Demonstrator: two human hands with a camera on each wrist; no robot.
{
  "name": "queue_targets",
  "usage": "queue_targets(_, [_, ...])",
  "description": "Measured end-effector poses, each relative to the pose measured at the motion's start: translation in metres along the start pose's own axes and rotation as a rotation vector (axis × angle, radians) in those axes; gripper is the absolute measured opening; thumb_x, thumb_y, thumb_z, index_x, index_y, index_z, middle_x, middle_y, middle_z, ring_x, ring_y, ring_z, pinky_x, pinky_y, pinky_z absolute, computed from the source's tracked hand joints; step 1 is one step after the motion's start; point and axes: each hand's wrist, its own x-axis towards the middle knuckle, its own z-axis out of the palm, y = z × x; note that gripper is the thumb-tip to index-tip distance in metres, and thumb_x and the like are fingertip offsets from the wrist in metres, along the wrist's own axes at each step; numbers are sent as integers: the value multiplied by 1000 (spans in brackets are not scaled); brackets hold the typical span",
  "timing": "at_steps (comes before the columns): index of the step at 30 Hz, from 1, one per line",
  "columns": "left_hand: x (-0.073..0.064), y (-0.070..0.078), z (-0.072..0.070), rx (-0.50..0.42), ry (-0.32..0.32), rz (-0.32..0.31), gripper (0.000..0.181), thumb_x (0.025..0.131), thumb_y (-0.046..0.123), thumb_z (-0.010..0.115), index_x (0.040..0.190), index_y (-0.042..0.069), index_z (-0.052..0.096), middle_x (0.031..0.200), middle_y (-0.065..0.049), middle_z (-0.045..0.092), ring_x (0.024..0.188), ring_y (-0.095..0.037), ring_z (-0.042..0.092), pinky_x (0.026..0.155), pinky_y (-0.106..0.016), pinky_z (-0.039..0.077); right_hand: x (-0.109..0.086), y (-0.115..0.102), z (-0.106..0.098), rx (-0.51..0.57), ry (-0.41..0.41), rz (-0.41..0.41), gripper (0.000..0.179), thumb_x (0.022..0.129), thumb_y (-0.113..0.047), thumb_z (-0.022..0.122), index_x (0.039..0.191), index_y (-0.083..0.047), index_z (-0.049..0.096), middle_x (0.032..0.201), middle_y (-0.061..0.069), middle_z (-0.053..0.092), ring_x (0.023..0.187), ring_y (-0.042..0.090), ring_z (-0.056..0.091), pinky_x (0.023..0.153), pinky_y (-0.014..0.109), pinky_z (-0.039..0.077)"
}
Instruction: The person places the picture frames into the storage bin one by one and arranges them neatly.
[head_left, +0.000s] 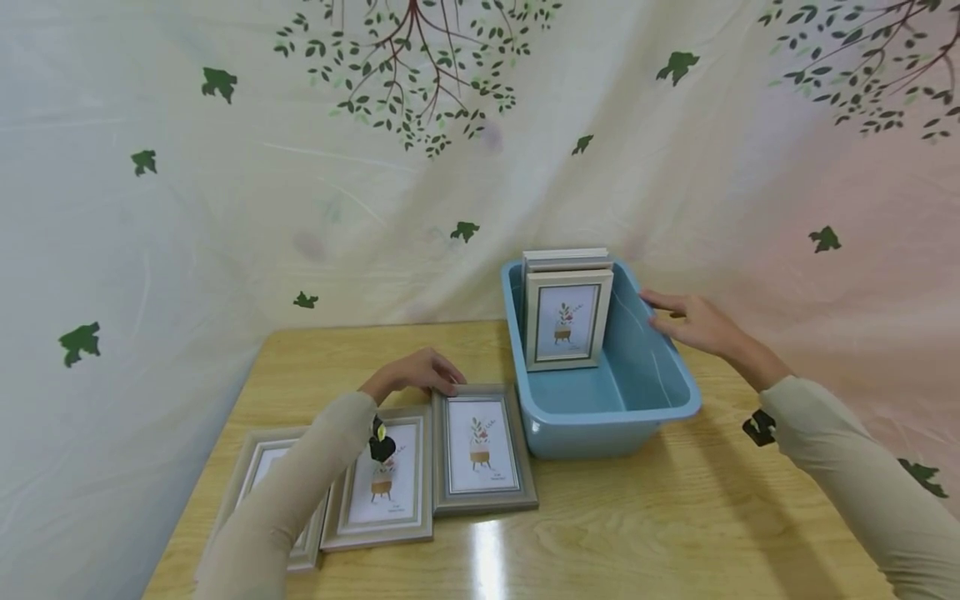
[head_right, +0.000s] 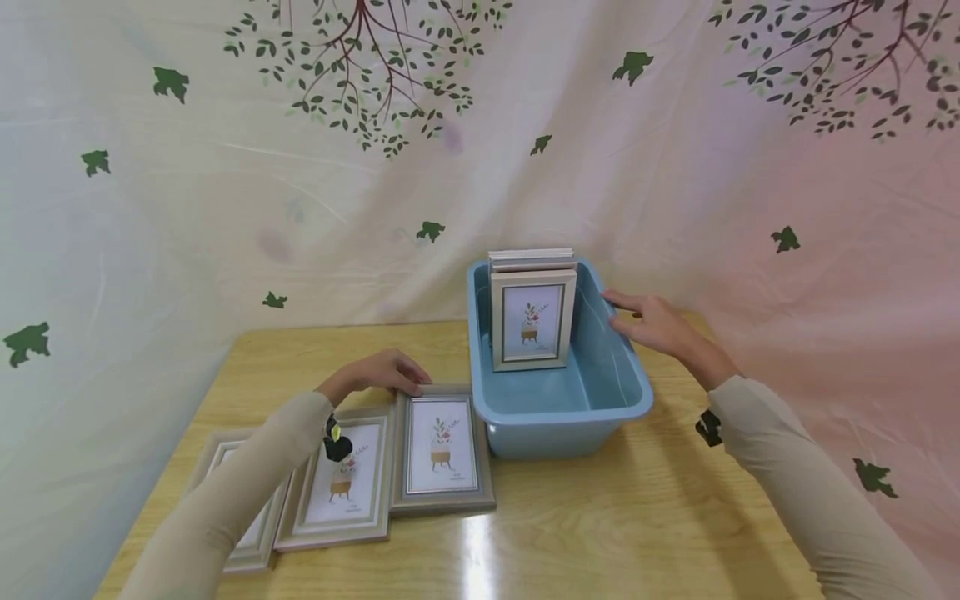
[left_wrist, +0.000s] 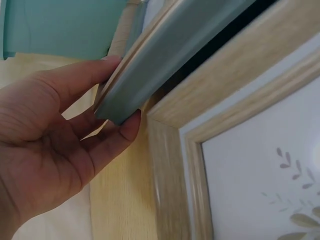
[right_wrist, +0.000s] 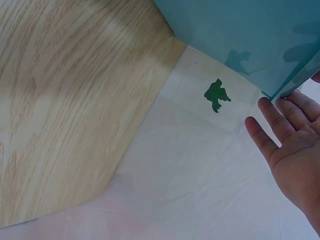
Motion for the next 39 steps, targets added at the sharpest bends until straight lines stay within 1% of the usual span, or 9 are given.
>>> queue_targets(3, [-1,-1,-2,-21,-32,-36,32,93,17,74,123,7,73,109,-8,75,85,-12,67,73,-28,60,0,0,1,-1,-4,6,59,105,-27,56,157,-6,36,156,26,40,137,52,46,105,70,43])
queue_targets(7, [-2,1,-5,-42,-81,-52,34,93,18,73,126,9,71,120,-10,72,95,-16,69,80,-34,62,0,0,1,-2,1,5,59,105,-27,56,157,-6,37,156,26,41,137,52,47,105,70,43])
queue_targets(11, [-4,4,-7,-46,-113,-55,35,94,18,72,128,12,71,128,-11,69,101,-20,69,83,-37,62,0,1,2,-1,-5,-6,59,106,-27,55,157,-4,35,156,27,40,138,52,45,105,70,42])
queue_targets(16, [-5,7,-10,-55,-140,-44,35,95,15,71,129,12,70,125,-11,70,100,-20,69,82,-37,62,-1,1,2,-3,-8,-8,60,105,-27,56,156,-4,35,156,28,39,138,52,45,105,70,43])
queue_targets(20, [-5,10,-14,-52,-156,-34,36,93,12,72,129,12,70,123,-11,71,99,-19,70,81,-37,62,-1,1,2,-1,-5,2,60,105,-27,57,156,-4,36,156,27,40,138,52,45,105,70,43])
queue_targets(27, [-5,16,-21,-59,-198,-25,39,92,12,73,130,12,69,121,-11,71,96,-20,70,80,-38,63,1,-2,-1,-7,-9,6,59,105,-26,56,156,-5,36,156,27,41,137,52,46,105,69,43])
queue_targets(30, [-7,21,-24,-67,-218,-13,39,92,11,72,131,10,68,121,-12,71,95,-20,70,79,-39,63,0,-3,-2,-5,-11,9,59,105,-26,57,156,-6,36,156,26,41,137,52,47,104,69,44])
queue_targets(34, [-11,32,-30,-74,-236,0,40,93,8,70,132,8,66,124,-16,70,95,-21,70,79,-40,63,0,-4,-2,-4,-15,9,59,105,-25,57,156,-6,36,156,26,41,137,51,47,105,69,43])
queue_targets(39, [-16,43,-38,-70,-232,8,41,93,6,69,134,5,64,125,-18,68,95,-20,69,77,-39,63,-1,-5,-2,-5,-19,9,59,105,-25,58,156,-6,36,155,26,41,137,51,47,104,69,44])
